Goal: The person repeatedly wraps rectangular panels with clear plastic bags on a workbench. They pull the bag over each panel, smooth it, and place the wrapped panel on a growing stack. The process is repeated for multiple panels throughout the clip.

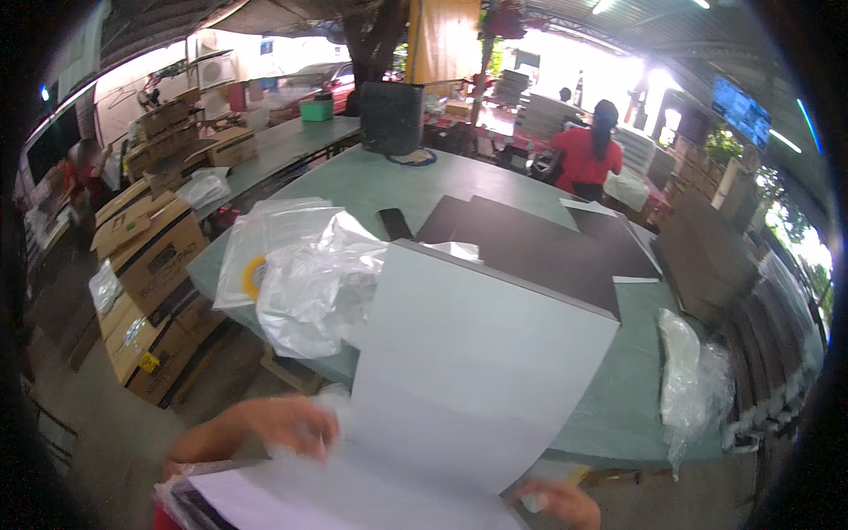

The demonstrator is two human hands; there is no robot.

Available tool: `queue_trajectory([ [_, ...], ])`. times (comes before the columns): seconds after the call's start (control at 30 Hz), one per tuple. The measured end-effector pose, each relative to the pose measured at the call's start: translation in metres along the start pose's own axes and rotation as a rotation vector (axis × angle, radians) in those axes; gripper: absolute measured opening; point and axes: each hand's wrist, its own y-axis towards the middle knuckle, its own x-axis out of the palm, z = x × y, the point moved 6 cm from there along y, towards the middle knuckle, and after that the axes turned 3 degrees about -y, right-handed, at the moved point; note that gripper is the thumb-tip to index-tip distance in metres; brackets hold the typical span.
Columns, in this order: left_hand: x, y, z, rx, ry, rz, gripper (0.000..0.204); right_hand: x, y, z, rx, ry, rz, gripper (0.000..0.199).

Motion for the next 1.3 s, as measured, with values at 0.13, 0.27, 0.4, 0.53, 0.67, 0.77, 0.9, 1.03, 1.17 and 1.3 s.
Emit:
queue_trajectory([
  [0.13,0.112,0.027,-0.057,0.064,0.027,-0.594,0.025,0.13,0.017,-0.026,-0.13,-0.427,-0.853,0.054],
  [0.27,0.066,0.028,-0.284,-0.333,0.209,-0.064,0.029,0.09,0.032,0.14,0.53,-0.336,-0.513,0.05],
  [0.4,0.033,0.07,-0.375,-0.015,0.543,0.138,0.026,0.022,0.044,0.229,0.502,-0.613,-0.335,0.047],
  [0.53,0.078,0.13,-0.122,0.326,0.184,-0.026,0.015,0.038,0.106,0.138,0.09,-0.592,-0.487,0.021],
  [0.67,0.036,0.148,-0.069,0.282,0.285,0.327,0.02,0.047,0.132,0.069,0.14,-0.142,-0.309,0.008],
  [0.77,-0.056,0.125,-0.075,0.348,-0.808,0.631,0.023,0.036,0.114,0.077,0.169,-0.02,-0.214,0.004],
  [0.9,-0.064,0.093,-0.016,0.228,-0.288,0.909,0.011,0.036,0.13,0.047,0.165,-0.092,-0.101,0.026],
  [1.03,0.015,0.134,-0.014,0.293,0.271,0.412,0.028,0.078,0.146,0.013,-0.015,-0.274,-0.059,0.036],
  [1.17,-0.003,0.136,-0.033,-0.03,0.304,0.186,0.034,0.046,0.135,0.01,-0.008,0.05,0.213,0.024],
  [1.3,-0.059,0.111,-0.04,-0.017,-0.056,0.516,0.015,0.02,0.117,0.015,0.091,0.025,0.093,0.023],
])
